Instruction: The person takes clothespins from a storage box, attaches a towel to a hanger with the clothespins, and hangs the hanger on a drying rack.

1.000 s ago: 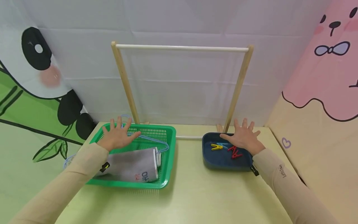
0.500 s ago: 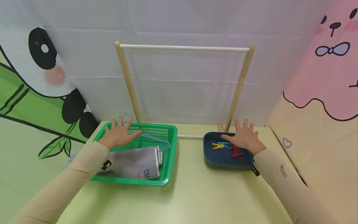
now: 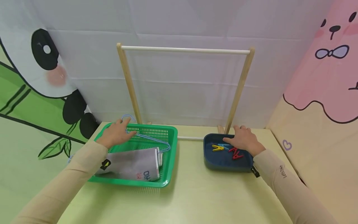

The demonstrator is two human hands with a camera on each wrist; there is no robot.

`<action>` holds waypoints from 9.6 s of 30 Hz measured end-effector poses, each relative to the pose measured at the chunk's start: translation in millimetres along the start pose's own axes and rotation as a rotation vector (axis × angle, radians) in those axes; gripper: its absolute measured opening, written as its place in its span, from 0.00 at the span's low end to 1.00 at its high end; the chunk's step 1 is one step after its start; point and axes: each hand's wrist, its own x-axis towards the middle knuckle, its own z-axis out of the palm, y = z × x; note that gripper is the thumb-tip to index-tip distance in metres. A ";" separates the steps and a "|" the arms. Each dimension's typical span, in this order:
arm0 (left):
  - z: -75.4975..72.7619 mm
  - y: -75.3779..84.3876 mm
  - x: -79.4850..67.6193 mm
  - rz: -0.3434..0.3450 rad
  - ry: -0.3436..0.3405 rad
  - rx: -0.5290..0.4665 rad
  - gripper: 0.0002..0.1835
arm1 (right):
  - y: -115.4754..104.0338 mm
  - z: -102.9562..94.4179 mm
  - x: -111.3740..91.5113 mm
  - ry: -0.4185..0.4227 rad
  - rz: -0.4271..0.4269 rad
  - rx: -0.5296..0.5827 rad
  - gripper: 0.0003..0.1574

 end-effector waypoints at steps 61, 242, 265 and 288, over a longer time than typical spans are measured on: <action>11.3 -48.9 27.1 -0.025 -0.025 0.044 0.11 | -6.4 29.5 35.7 -0.304 -0.226 0.062 0.12; -30.9 -30.7 3.5 0.062 0.003 -0.372 0.25 | -23.6 33.7 37.5 -0.226 -0.424 0.004 0.14; -51.7 -27.0 -14.5 0.030 0.078 -0.334 0.28 | -31.0 26.0 5.4 -0.212 -0.359 0.160 0.19; -69.6 -9.6 -26.4 0.022 0.196 -0.267 0.28 | -37.5 21.2 -3.1 -0.175 -0.371 0.175 0.19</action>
